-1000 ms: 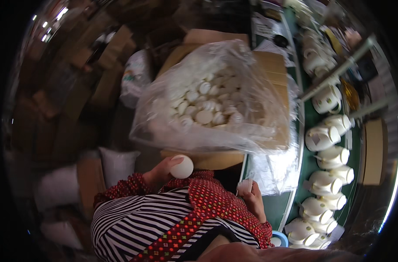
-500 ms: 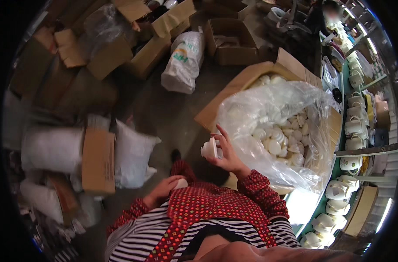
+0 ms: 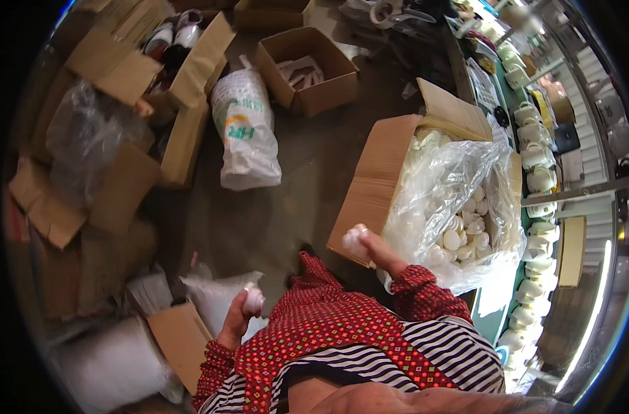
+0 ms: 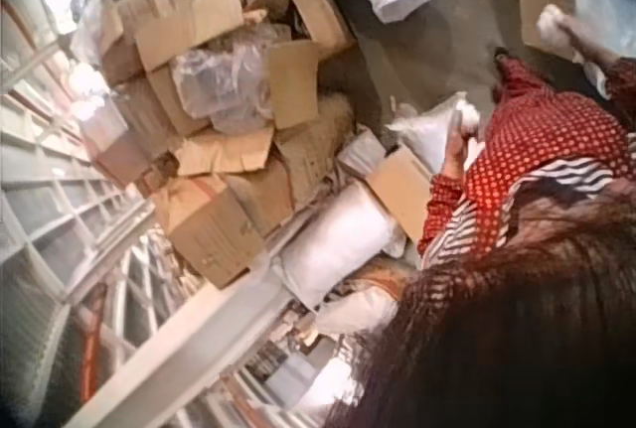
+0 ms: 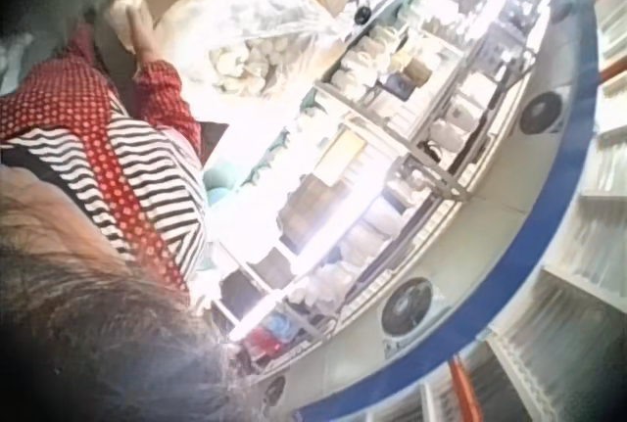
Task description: The person assembles white ceramic pitchers on a green workbench by placing lids on the bodies and applying decorative stickers to the sides. They handle the pitchers one at a time, retrieve lids from a blue basin, and place stickers from sheets onto each finished unit.
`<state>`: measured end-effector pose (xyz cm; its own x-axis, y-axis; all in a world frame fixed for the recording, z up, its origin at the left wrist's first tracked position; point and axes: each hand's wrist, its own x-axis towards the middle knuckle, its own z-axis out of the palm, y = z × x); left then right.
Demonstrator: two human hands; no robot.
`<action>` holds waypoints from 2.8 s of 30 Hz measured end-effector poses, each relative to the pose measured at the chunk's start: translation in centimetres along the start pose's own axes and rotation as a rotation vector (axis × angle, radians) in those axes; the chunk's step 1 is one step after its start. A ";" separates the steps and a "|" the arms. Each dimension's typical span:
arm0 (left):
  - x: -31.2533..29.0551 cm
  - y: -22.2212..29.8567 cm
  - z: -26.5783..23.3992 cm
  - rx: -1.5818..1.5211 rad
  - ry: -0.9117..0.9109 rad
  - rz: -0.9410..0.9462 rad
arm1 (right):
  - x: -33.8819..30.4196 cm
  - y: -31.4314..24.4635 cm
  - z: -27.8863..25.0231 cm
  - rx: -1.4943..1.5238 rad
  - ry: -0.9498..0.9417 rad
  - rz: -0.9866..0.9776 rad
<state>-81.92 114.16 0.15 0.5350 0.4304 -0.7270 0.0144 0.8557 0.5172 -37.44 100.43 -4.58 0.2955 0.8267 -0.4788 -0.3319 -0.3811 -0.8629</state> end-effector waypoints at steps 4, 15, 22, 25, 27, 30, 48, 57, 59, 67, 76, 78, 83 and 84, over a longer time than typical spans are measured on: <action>6.4 12.5 -0.2 -0.027 0.025 0.229 | 6.7 2.0 0.3 -0.448 0.280 0.202; 18.8 27.6 -5.7 -0.124 0.626 0.135 | 19.9 -5.9 -5.5 -0.218 0.563 0.342; 39.6 39.0 6.4 0.025 0.472 0.036 | 32.8 -27.9 -19.7 0.287 0.753 -0.717; 49.7 45.2 12.8 0.113 0.395 0.024 | 38.3 -30.3 -27.2 0.261 0.901 -0.588; 57.7 49.3 18.7 0.183 0.293 -0.007 | 40.9 -26.8 -34.2 0.346 0.890 -0.530; 68.5 56.7 26.8 0.295 0.150 -0.003 | 42.1 -21.0 -36.7 0.559 1.090 -0.128; 101.7 61.2 83.9 0.688 -0.294 -0.059 | 41.7 -22.9 -45.1 1.205 1.127 0.114; 106.9 46.7 102.1 0.885 -0.467 -0.363 | 38.4 -31.2 -63.3 0.837 1.557 -0.081; 108.3 43.6 108.6 0.913 -0.633 -0.405 | 35.8 -33.5 -67.0 0.936 1.624 -0.221; 100.0 17.1 146.6 1.525 -1.543 0.029 | 24.1 -40.4 -72.3 1.084 1.857 -0.603; 82.1 -11.3 165.6 1.342 -2.068 1.150 | 6.0 -40.3 -90.4 0.487 1.891 -0.137; 81.9 -15.2 166.9 1.483 -2.058 1.218 | 1.4 -43.0 -98.4 0.249 1.891 -0.113; 80.8 -19.2 168.2 1.851 -2.070 1.204 | -5.4 -43.2 -118.8 -0.457 1.899 0.115; 81.2 -19.7 168.0 1.843 -2.101 1.225 | -6.1 -43.7 -121.8 -0.380 1.836 0.233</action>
<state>103.16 83.94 6.82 0.3067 -0.9513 0.0306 -0.8842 -0.2728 0.3792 84.37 61.64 16.34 0.8255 -0.5571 0.0903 -0.3880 -0.6765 -0.6259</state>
